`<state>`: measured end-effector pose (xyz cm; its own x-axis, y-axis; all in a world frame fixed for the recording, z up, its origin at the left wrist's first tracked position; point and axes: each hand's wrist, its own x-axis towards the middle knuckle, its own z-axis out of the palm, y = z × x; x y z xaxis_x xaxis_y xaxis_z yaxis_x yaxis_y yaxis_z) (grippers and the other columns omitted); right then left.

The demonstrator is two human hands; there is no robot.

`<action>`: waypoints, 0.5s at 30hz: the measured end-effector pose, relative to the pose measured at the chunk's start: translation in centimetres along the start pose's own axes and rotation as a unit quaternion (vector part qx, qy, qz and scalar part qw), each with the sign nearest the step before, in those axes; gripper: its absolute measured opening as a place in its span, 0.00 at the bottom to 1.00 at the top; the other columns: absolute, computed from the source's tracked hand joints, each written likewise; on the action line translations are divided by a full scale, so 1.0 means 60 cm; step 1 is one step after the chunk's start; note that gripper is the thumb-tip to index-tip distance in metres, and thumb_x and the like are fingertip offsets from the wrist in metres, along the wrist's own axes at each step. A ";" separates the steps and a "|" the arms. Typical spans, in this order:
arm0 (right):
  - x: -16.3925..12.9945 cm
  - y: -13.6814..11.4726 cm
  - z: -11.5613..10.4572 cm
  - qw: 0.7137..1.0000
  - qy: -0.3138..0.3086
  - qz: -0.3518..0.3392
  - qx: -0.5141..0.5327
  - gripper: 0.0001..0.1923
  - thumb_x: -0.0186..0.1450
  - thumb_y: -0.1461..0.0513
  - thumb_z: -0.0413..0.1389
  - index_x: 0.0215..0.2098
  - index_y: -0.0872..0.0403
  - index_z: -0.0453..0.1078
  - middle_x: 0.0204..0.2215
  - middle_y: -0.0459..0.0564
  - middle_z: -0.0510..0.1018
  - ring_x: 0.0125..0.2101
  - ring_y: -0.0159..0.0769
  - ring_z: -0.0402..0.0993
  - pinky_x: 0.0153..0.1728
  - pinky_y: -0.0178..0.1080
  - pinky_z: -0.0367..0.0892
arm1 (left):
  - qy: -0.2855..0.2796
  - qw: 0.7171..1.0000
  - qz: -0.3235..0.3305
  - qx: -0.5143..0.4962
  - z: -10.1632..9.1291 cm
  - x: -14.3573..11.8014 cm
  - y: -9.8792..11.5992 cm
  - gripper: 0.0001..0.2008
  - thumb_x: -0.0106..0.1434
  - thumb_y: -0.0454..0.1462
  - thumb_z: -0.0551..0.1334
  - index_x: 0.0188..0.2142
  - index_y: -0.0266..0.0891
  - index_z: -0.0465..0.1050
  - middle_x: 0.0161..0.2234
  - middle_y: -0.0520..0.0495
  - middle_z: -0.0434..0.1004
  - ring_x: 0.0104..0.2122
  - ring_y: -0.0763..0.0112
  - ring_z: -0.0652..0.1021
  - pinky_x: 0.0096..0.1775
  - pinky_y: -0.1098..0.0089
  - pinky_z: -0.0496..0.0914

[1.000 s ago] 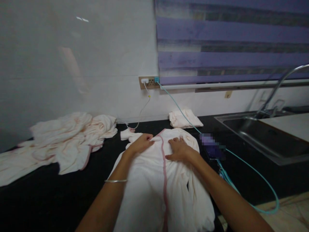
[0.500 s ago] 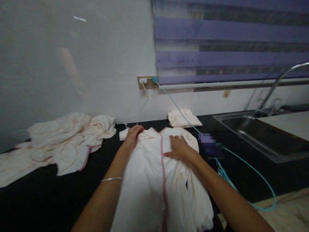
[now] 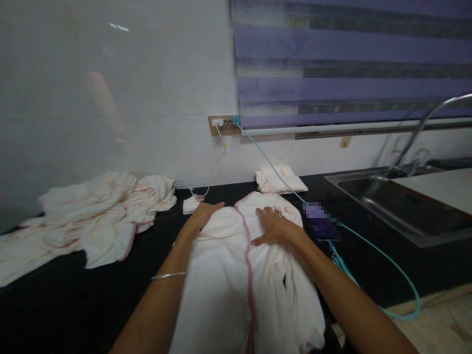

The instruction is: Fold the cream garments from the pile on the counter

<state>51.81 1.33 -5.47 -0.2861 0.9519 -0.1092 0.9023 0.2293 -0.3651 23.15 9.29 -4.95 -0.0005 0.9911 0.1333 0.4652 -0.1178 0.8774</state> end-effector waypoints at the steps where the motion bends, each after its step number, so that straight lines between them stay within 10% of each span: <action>1: -0.002 0.002 -0.001 1.000 -0.003 -0.001 -0.002 0.70 0.49 0.34 0.69 0.78 0.49 0.40 0.75 0.67 0.45 0.73 0.70 0.41 0.67 0.64 0.48 | -0.027 0.999 -0.018 -0.025 -0.001 -0.005 0.005 0.22 0.51 0.56 0.71 0.24 0.40 0.73 0.19 0.51 0.71 0.22 0.68 0.71 0.26 0.69 0.61; 6: -0.008 0.003 -0.009 1.000 -0.009 0.006 -0.005 0.68 0.49 0.28 0.63 0.76 0.48 0.47 0.74 0.64 0.50 0.73 0.70 0.43 0.68 0.63 0.47 | -0.176 0.967 -0.115 -0.142 -0.008 -0.028 0.031 0.22 0.47 0.54 0.75 0.29 0.39 0.77 0.26 0.51 0.78 0.25 0.69 0.74 0.28 0.71 0.65; 15: -0.005 -0.050 -0.008 0.983 0.090 0.158 0.023 0.36 0.74 0.42 0.43 0.70 0.55 0.58 0.67 0.68 0.63 0.66 0.68 0.59 0.60 0.66 0.58 | -0.227 0.960 -0.162 -0.006 -0.025 -0.048 0.049 0.25 0.45 0.54 0.77 0.31 0.37 0.80 0.30 0.44 0.82 0.29 0.59 0.80 0.31 0.66 0.71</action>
<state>49.34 0.47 -3.88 0.0724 0.9956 -0.0601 0.9201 -0.0899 -0.3813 23.21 6.02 -2.07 0.2430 0.9005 -0.3606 0.4956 0.2043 0.8442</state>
